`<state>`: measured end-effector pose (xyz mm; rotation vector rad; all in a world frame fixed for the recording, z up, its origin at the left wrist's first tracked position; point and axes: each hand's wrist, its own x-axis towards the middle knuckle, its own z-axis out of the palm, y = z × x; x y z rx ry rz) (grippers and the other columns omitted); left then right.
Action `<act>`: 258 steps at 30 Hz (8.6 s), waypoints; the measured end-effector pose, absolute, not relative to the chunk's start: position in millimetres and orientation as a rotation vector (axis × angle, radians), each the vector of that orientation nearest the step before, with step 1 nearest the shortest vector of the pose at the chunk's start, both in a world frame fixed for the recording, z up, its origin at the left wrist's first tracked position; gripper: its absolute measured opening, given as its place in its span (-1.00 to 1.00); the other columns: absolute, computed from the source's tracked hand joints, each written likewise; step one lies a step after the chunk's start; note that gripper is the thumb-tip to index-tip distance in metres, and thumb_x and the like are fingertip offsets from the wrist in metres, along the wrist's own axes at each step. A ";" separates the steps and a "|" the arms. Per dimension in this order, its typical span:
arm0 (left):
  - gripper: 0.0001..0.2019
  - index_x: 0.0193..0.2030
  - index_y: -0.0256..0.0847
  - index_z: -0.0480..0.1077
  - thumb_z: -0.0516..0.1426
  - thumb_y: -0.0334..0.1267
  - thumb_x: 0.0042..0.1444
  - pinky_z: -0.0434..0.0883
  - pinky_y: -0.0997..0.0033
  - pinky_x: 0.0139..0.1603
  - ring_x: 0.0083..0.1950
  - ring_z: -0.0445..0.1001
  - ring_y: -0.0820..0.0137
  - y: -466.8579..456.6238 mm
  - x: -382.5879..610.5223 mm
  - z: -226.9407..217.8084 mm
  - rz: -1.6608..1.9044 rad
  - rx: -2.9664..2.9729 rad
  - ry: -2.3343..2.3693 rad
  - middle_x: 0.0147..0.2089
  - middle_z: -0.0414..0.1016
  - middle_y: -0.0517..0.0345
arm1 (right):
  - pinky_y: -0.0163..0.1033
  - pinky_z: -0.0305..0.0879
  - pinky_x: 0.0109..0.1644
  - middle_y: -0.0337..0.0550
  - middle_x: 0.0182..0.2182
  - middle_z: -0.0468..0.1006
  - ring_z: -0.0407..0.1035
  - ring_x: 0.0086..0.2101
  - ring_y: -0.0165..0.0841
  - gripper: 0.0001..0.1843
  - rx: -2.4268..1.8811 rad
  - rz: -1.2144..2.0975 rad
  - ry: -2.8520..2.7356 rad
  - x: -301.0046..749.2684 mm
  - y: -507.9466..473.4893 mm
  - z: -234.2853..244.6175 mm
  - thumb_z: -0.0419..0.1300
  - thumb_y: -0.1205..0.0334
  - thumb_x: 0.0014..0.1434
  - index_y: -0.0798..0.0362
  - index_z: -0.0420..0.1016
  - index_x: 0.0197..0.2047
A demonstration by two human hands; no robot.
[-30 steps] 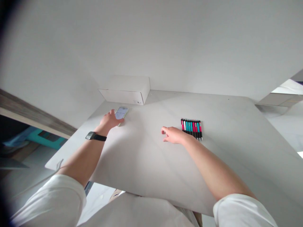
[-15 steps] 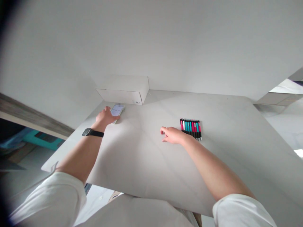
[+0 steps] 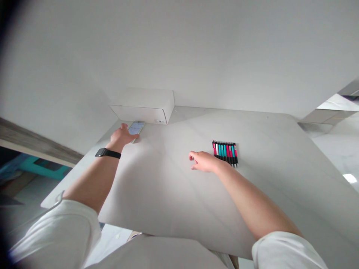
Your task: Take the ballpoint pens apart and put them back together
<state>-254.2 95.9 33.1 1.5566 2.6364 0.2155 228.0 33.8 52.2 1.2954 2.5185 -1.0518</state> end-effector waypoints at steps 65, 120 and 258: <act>-0.80 -0.11 -0.16 0.53 0.08 -0.41 0.28 0.37 0.42 -0.20 -0.22 0.49 0.40 12.5 -11.6 23.8 0.799 2.371 1.195 -0.14 0.55 0.09 | -0.28 0.18 -0.27 -0.18 -0.27 0.62 0.49 -0.28 -0.27 -0.64 1.314 -0.871 2.651 222.9 26.5 54.3 0.37 0.13 0.22 -0.04 0.46 0.06; -0.78 -0.23 -0.20 0.51 0.09 -0.23 0.42 0.37 0.42 -0.18 -0.22 0.45 0.44 11.0 -11.4 22.1 0.853 2.410 1.107 -0.08 0.48 0.04 | -0.28 0.21 -0.23 -0.13 -0.19 0.65 0.51 -0.24 -0.25 -0.63 1.319 -0.867 2.627 221.8 26.2 56.7 0.36 0.15 0.23 -0.03 0.46 0.08; -0.75 -0.07 -0.17 0.49 0.02 -0.16 0.49 0.34 0.41 -0.21 -0.24 0.44 0.42 8.8 -9.7 28.9 0.885 2.278 1.119 -0.17 0.55 0.10 | -0.28 0.15 -0.26 -0.14 -0.28 0.65 0.47 -0.32 -0.28 -0.74 1.348 -0.758 2.679 218.7 20.4 60.1 0.20 0.21 0.31 -0.01 0.49 0.06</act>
